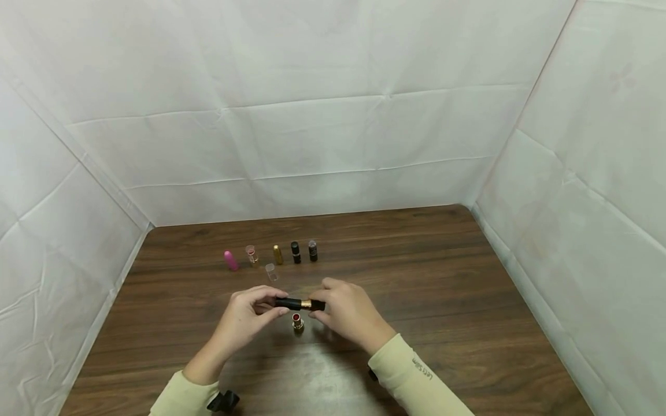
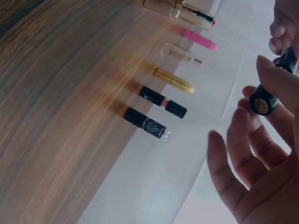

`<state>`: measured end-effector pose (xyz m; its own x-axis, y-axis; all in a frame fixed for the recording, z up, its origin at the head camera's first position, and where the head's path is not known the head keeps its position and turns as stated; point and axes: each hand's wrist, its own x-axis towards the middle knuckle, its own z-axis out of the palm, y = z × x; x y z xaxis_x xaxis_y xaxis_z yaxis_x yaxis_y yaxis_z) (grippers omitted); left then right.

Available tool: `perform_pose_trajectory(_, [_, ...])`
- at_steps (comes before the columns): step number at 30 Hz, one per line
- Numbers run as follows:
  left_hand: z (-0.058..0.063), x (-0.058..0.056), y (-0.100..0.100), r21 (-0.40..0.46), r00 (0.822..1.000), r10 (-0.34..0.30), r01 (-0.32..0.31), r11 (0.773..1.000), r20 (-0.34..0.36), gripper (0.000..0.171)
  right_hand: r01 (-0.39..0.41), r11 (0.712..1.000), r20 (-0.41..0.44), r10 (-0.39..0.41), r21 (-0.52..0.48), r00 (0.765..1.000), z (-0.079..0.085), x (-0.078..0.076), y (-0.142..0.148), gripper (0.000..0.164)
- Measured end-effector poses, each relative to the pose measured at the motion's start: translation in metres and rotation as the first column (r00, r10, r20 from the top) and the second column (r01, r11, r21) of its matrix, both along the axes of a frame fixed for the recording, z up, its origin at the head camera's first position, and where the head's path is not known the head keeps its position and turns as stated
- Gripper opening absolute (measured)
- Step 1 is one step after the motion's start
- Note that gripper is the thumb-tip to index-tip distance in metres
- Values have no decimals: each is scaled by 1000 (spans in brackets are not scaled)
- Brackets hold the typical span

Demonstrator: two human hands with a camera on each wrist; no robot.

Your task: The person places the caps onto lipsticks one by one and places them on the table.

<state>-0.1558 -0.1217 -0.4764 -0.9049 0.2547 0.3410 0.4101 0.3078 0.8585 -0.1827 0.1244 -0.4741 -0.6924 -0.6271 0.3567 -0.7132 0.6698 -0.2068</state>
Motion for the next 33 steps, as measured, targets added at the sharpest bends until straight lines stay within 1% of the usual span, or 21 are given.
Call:
perform_pose_trajectory(4, [-1,0,1,-10,1000,-1,1,1000,-12,19,-15,999,-22,14,-44,1000,1,2,-3,31])
perform_pose_trajectory(8, [-1,0,2,-17,1000,9,-9,1000,-19,19,-39,995,-38,36,-90,999,2,4,-5,29])
perform_pose_trajectory(12, [-2,0,2,-9,999,29,-29,1000,-23,20,-55,994,-71,48,-94,996,3,4,-6,28])
perform_pose_trajectory(17, [-1,1,4,-4,998,60,-60,998,-33,20,-56,994,-95,47,-92,994,4,4,-7,27])
perform_pose_trajectory(20, [-1,2,4,-9,997,66,-66,998,-41,20,-58,995,-108,48,-86,993,5,4,-8,27])
perform_pose_trajectory(22, [0,2,5,-15,997,66,-67,998,-48,20,-61,994,-105,52,-89,993,5,5,-8,27])
perform_pose_trajectory(30, [3,3,6,-41,993,95,-99,994,-74,20,-81,990,-33,77,-117,996,12,7,-12,24])
perform_pose_trajectory(33, [3,4,6,-54,992,87,-92,994,-86,19,-80,990,-5,80,-116,997,11,7,-12,23])
